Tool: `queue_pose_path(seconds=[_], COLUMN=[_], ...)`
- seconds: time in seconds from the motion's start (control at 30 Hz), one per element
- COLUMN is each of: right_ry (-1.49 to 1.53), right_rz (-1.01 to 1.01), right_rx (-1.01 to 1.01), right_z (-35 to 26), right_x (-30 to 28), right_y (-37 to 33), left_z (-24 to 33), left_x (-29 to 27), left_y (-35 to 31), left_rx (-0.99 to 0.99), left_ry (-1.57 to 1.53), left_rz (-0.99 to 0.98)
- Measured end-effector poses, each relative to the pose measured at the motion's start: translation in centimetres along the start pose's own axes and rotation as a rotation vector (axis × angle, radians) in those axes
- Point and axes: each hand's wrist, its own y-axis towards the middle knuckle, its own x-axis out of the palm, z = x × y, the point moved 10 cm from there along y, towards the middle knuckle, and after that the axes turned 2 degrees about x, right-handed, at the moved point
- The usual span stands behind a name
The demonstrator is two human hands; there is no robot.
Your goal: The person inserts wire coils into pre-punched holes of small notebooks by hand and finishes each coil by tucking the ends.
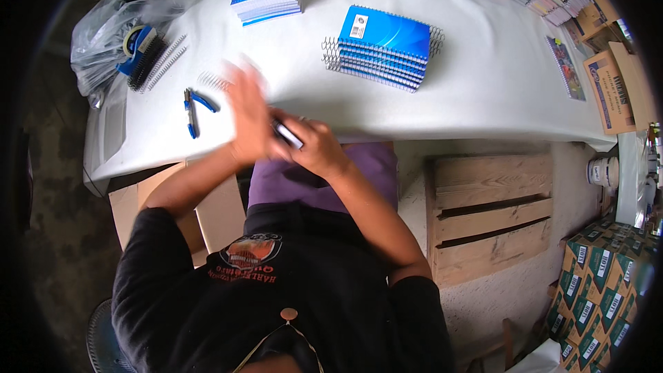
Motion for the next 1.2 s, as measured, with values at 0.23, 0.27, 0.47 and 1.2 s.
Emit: queue_pose_path(seconds=[0.23,0.27,0.47,1.2], right_ry=[0.062,0.143,0.241,0.203], right_rz=[-0.13,-0.099,-0.069,-0.222], right_rx=[0.104,0.166,0.31,0.576], right_z=[1.3,2.3,5.0,6.3], right_x=[1.1,0.6,-0.7,0.5], right_y=[0.3,0.3,0.5,0.3], left_z=[1.7,1.6,1.9,0.9], left_x=[-1.7,0.0,-2.0,-2.6], left_y=[3.7,3.0,5.9,11.1], left_rx=[0.065,0.038,-0.091,-0.067], left_ry=[0.113,0.0,0.216,0.035], left_rz=[0.009,-0.049,-0.168,-0.473])
